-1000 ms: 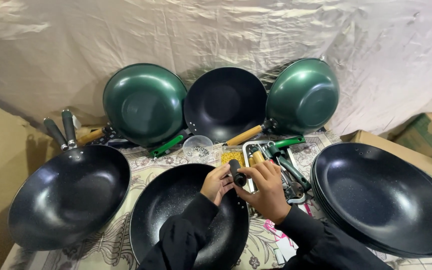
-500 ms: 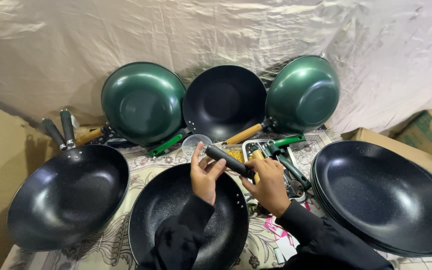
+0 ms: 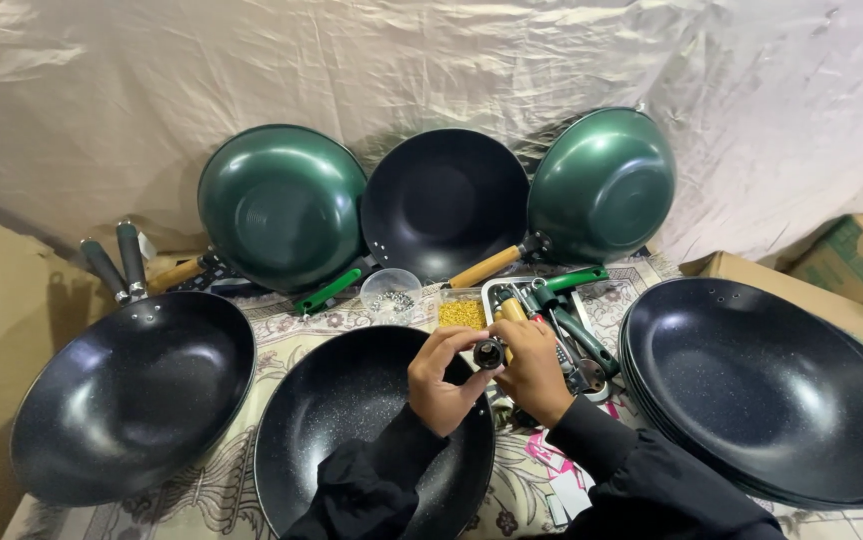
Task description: Assembling a handle onto a wok using a screwdriver and screws
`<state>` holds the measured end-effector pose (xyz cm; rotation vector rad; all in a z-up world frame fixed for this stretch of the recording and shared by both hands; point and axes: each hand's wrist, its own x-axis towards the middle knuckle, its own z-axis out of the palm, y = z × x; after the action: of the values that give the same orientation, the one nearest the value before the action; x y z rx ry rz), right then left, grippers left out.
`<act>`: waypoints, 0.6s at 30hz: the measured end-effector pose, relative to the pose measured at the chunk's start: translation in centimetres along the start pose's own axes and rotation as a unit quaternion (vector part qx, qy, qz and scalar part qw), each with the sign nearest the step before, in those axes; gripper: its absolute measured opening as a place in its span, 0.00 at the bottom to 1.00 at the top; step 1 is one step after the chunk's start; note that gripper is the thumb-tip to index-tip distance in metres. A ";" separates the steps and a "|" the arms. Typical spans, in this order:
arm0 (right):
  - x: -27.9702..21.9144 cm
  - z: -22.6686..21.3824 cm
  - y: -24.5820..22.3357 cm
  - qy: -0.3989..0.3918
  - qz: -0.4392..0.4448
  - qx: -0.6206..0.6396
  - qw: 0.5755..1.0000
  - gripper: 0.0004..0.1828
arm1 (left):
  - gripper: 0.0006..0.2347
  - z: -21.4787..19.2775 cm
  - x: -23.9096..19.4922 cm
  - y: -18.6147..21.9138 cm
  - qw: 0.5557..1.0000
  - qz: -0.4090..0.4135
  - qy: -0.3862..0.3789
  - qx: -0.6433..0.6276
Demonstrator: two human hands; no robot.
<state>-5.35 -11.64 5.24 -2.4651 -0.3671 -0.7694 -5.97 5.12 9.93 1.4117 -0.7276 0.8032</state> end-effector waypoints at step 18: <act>0.5 0.5 1.0 -0.031 0.092 0.198 0.975 0.21 | 0.20 -0.2 -2.3 -5.1 0.984 -0.173 -0.038 -0.005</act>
<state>-4.36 -12.15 4.76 -2.1138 -0.2796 -0.4872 -2.97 5.21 5.20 1.5119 -0.5225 0.4765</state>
